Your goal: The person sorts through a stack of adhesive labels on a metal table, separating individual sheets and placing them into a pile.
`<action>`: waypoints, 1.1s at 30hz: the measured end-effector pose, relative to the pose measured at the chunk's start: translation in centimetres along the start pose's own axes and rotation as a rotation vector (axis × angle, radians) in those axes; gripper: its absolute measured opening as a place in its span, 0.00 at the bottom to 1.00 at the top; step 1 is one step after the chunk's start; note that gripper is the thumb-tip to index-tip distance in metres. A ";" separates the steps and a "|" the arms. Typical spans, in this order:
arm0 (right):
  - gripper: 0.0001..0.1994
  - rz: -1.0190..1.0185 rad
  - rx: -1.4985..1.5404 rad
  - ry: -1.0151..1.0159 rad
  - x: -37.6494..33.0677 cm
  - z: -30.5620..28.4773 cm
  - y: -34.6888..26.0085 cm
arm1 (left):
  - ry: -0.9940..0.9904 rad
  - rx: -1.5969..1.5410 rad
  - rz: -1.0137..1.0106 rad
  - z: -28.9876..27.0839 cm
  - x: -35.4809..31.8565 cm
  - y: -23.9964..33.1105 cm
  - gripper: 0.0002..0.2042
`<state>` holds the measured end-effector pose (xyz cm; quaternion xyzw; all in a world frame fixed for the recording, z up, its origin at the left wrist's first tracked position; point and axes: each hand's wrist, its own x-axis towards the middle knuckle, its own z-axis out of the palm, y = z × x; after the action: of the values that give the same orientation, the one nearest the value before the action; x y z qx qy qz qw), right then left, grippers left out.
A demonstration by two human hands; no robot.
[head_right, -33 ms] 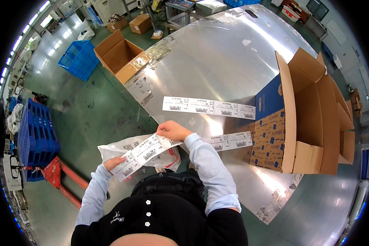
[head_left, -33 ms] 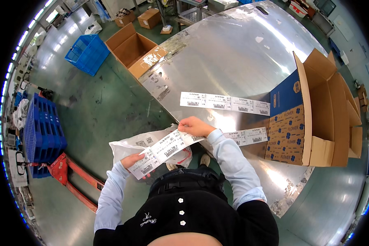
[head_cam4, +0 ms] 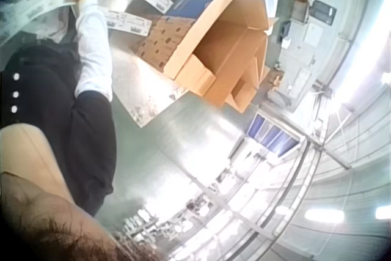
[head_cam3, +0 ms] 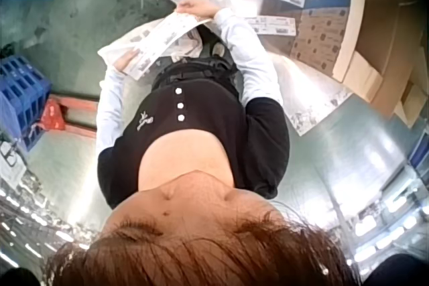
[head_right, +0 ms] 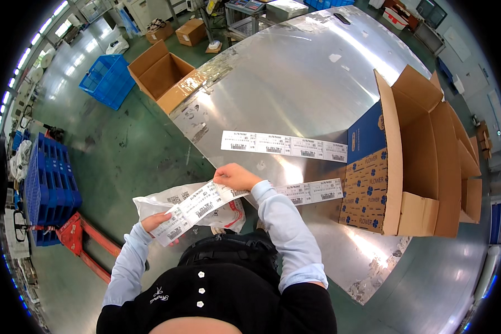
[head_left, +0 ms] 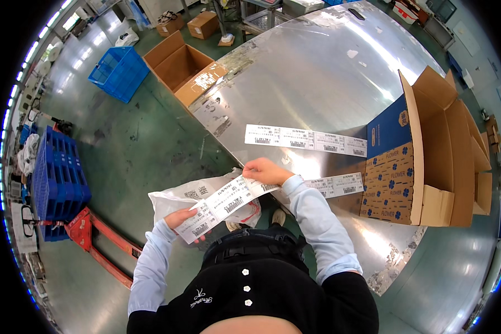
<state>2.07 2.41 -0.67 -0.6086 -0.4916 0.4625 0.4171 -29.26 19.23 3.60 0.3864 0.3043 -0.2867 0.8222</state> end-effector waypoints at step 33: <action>0.13 0.203 0.763 0.218 -4.7 6.3 1.2 | -0.189 -0.267 0.177 4.3 -0.4 0.6 0.36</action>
<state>-4.22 -2.05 -2.50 -0.5010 -0.1750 0.5832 0.6150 -27.91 16.10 6.37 0.2704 0.2257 -0.2054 0.9131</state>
